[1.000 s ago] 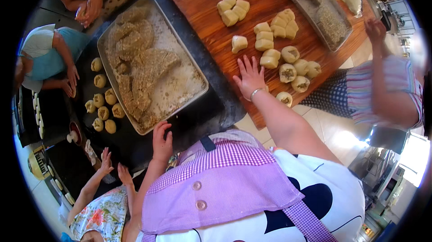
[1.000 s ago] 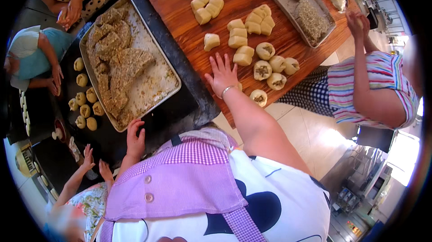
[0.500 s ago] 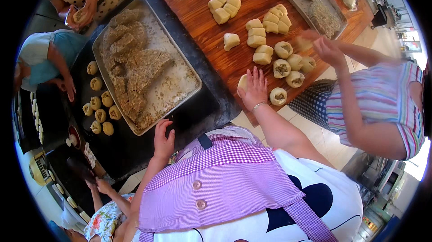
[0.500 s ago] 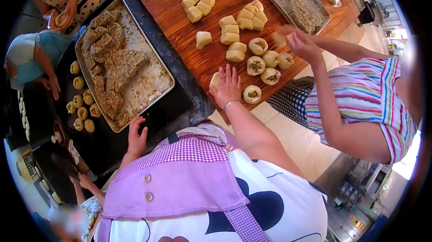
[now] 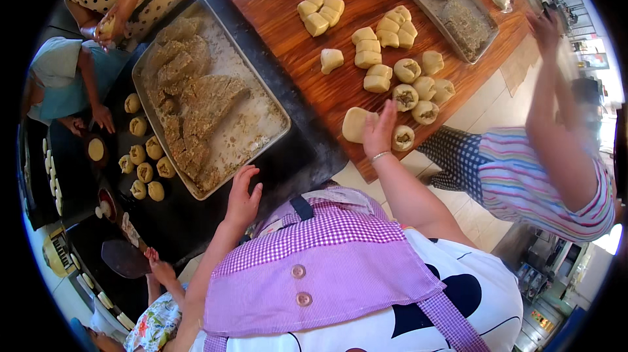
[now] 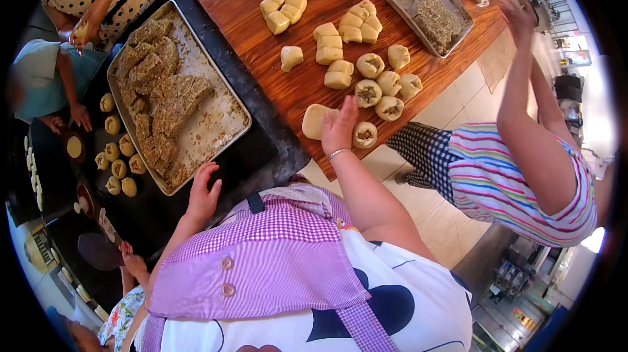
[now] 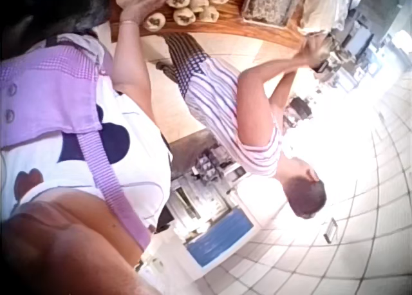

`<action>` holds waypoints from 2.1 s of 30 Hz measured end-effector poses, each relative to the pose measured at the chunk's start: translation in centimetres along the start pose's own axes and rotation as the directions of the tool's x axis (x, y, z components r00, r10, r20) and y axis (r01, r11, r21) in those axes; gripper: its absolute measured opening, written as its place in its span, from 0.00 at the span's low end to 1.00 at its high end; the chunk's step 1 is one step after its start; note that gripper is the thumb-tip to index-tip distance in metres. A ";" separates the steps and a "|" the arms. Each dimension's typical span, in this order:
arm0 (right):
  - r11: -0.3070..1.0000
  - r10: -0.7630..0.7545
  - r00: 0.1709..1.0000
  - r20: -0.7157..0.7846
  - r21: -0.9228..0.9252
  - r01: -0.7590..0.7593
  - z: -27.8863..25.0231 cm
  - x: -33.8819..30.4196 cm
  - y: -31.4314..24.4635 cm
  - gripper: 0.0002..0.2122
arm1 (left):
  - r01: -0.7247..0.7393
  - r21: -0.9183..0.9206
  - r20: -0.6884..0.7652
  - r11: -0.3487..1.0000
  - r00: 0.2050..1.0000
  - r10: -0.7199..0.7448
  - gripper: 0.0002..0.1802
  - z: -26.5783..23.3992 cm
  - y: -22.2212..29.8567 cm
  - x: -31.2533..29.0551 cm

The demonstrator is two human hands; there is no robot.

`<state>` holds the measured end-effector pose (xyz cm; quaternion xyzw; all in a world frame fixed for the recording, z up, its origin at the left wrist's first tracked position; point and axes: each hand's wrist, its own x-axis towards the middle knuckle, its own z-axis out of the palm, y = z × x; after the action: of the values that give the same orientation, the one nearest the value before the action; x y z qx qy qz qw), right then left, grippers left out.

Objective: The person prepares stuffed buns by flattening pieces of dough, adding a savory filling, and then pinching and rolling the dough to seal it into a round bun.

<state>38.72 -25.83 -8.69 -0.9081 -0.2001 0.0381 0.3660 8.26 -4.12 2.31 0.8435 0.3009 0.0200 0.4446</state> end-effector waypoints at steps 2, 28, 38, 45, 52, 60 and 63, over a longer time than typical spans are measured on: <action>0.972 0.233 0.972 -0.044 0.055 -0.230 -0.4 -1.3 -1.7 0.37 | -0.008 0.001 -0.004 1.000 1.000 0.008 0.21 0.2 -0.5 -0.3; 0.767 -0.172 0.224 0.959 0.273 -0.581 7.9 -6.6 -24.8 0.10 | -0.145 -0.813 0.013 -0.564 0.964 -0.267 0.45 -4.6 -4.3 -1.5; 0.832 -0.442 0.544 0.713 0.553 -0.050 28.2 -9.4 -25.0 0.32 | -0.327 -0.782 -0.034 -0.530 0.873 -0.487 0.34 -5.4 -8.1 -7.7; 0.910 -0.411 0.342 0.845 0.403 0.099 23.3 -8.8 -26.3 0.34 | -0.341 -0.781 -0.033 -0.523 0.859 -0.510 0.34 -5.0 -10.1 -9.7; 0.747 -0.612 -0.008 0.791 0.581 0.325 24.0 -7.2 -26.7 0.39 | -0.294 -0.818 0.006 -0.495 0.855 -0.518 0.30 -4.7 -10.8 -10.3; 0.376 -0.696 -0.299 0.653 0.685 0.624 24.3 -6.0 -29.4 0.33 | -0.306 -0.807 -0.044 -0.504 0.884 -0.466 0.31 -4.5 -12.4 -9.7; 0.179 -0.771 -0.355 0.529 0.715 0.675 24.7 -5.8 -29.5 0.29 | -0.323 -0.814 -0.076 -0.482 0.883 -0.464 0.33 -4.5 -12.7 -9.5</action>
<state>18.19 7.18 -7.16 -0.3494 -0.8816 0.2683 0.1695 -7.12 -0.45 -2.45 -0.0260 0.2867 0.4263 0.8575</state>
